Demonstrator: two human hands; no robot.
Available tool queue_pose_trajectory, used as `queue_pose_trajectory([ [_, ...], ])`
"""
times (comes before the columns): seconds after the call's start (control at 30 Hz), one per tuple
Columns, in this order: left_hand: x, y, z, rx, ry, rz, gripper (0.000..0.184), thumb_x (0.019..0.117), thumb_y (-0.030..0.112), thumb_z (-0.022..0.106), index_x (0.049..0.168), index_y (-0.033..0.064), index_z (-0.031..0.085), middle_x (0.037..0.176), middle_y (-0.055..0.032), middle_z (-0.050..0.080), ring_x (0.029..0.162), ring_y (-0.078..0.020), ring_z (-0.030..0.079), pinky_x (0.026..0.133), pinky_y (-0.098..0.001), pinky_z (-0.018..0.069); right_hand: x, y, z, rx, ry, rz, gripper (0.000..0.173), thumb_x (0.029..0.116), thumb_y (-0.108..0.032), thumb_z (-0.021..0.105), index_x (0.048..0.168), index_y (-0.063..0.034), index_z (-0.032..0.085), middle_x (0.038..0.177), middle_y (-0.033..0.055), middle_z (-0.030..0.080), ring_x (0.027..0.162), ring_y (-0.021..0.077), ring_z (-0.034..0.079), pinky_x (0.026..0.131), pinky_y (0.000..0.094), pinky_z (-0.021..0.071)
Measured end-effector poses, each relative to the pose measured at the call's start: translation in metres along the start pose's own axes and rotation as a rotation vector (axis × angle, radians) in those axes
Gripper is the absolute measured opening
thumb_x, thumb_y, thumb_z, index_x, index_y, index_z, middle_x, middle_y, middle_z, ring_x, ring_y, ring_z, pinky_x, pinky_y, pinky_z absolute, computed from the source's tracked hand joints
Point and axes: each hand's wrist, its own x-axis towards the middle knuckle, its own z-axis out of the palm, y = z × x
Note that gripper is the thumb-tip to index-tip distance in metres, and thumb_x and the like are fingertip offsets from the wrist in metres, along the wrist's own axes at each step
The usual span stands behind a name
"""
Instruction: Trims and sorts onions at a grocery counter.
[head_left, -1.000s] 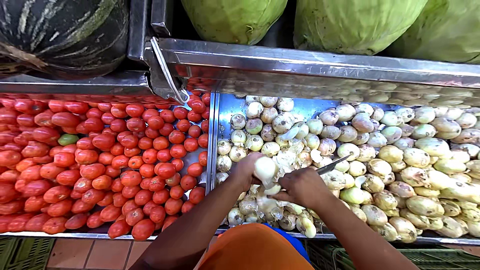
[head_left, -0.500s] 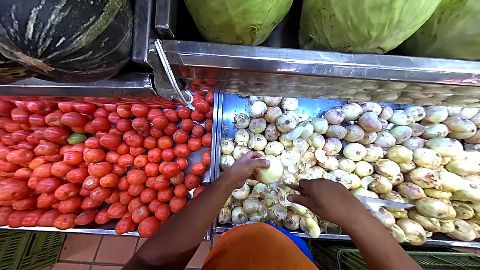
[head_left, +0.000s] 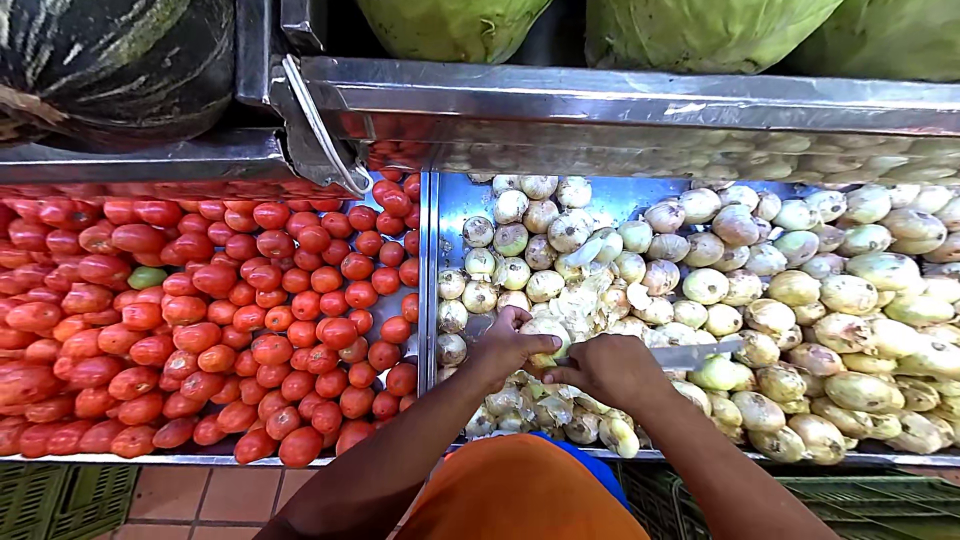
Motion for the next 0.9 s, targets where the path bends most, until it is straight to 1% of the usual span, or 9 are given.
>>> queue_pose_trajectory([
  [0.13,0.001,-0.012,0.010,0.032,0.081,-0.021,0.062,0.0779,0.016,0.089,0.126,0.0073,0.052,0.109,-0.0174,0.064,0.086,-0.0300,0.068,0.070,-0.0475,0.0600,0.007,0.009,0.021,-0.119,0.191,-0.211,0.084,0.0907,-0.086,0.032,0.069,-0.0117,0.063,0.060,0.0068,0.060,0.062,0.0272,0.068,0.054,0.0486,0.0523],
  [0.27,0.010,-0.027,0.016,-0.002,0.162,-0.059,0.062,0.0771,0.017,0.090,0.125,0.0061,0.052,0.101,-0.0185,0.065,0.081,-0.0306,0.068,0.067,-0.0475,0.0594,0.015,0.018,0.027,-0.162,0.128,-0.293,0.083,0.0948,-0.083,0.026,0.071,-0.0118,0.061,0.060,0.0059,0.059,0.063,0.0254,0.067,0.056,0.0472,0.0518],
  [0.37,0.016,-0.032,0.025,-0.020,0.228,-0.088,0.060,0.0780,0.018,0.089,0.124,0.0053,0.053,0.099,-0.0189,0.064,0.084,-0.0311,0.066,0.072,-0.0490,0.0572,0.016,0.022,0.028,-0.198,0.106,-0.283,0.083,0.0960,-0.082,0.022,0.072,-0.0115,0.060,0.061,0.0061,0.059,0.063,0.0259,0.067,0.056,0.0464,0.0518],
  [0.43,0.025,-0.038,0.029,-0.029,0.287,-0.115,0.058,0.0796,0.022,0.088,0.124,0.0041,0.055,0.102,-0.0217,0.066,0.090,-0.0342,0.067,0.077,-0.0529,0.0568,0.013,0.023,0.035,-0.186,0.061,-0.295,0.082,0.0964,-0.081,0.025,0.074,-0.0105,0.062,0.064,0.0081,0.061,0.066,0.0290,0.069,0.058,0.0502,0.0529],
  [0.5,0.041,-0.041,0.022,-0.088,0.328,-0.172,0.059,0.0856,0.033,0.083,0.129,0.0047,0.054,0.110,-0.0241,0.066,0.096,-0.0387,0.067,0.078,-0.0581,0.0565,0.006,0.012,0.050,-0.125,-0.040,-0.336,0.079,0.0975,-0.077,0.035,0.083,-0.0058,0.066,0.072,0.0148,0.066,0.075,0.0372,0.071,0.065,0.0599,0.0546],
  [0.6,0.053,-0.019,0.010,-0.204,0.219,-0.223,0.057,0.0937,0.042,0.073,0.136,0.0104,0.051,0.122,-0.0224,0.063,0.105,-0.0392,0.064,0.082,-0.0588,0.0549,0.005,0.009,0.063,-0.071,-0.094,-0.240,0.071,0.0999,-0.071,0.041,0.092,-0.0054,0.067,0.082,0.0168,0.070,0.084,0.0385,0.071,0.073,0.0608,0.0542],
  [0.7,0.052,-0.002,0.001,-0.276,0.106,-0.199,0.050,0.0981,0.042,0.067,0.136,0.0130,0.051,0.124,-0.0191,0.063,0.107,-0.0355,0.065,0.085,-0.0551,0.0561,0.007,0.020,0.045,0.028,-0.217,-0.046,0.050,0.1003,-0.056,0.057,0.105,-0.0081,0.070,0.099,0.0161,0.072,0.098,0.0381,0.070,0.084,0.0626,0.0538],
  [0.77,0.047,0.001,-0.004,-0.280,0.034,-0.158,0.045,0.1012,0.041,0.062,0.136,0.0134,0.054,0.125,-0.0176,0.064,0.109,-0.0330,0.065,0.089,-0.0530,0.0552,-0.003,0.029,0.030,0.127,-0.234,-0.070,0.052,0.0979,-0.059,0.060,0.103,-0.0088,0.069,0.094,0.0141,0.070,0.094,0.0354,0.069,0.082,0.0604,0.0539],
  [0.9,0.036,0.010,-0.005,-0.170,-0.053,-0.063,0.037,0.1036,0.037,0.058,0.131,0.0121,0.059,0.120,-0.0171,0.066,0.107,-0.0306,0.066,0.091,-0.0511,0.0551,-0.013,0.048,0.015,0.309,0.081,-0.084,0.065,0.0917,-0.076,0.054,0.084,-0.0120,0.067,0.071,0.0062,0.062,0.070,0.0265,0.066,0.065,0.0544,0.0539],
])
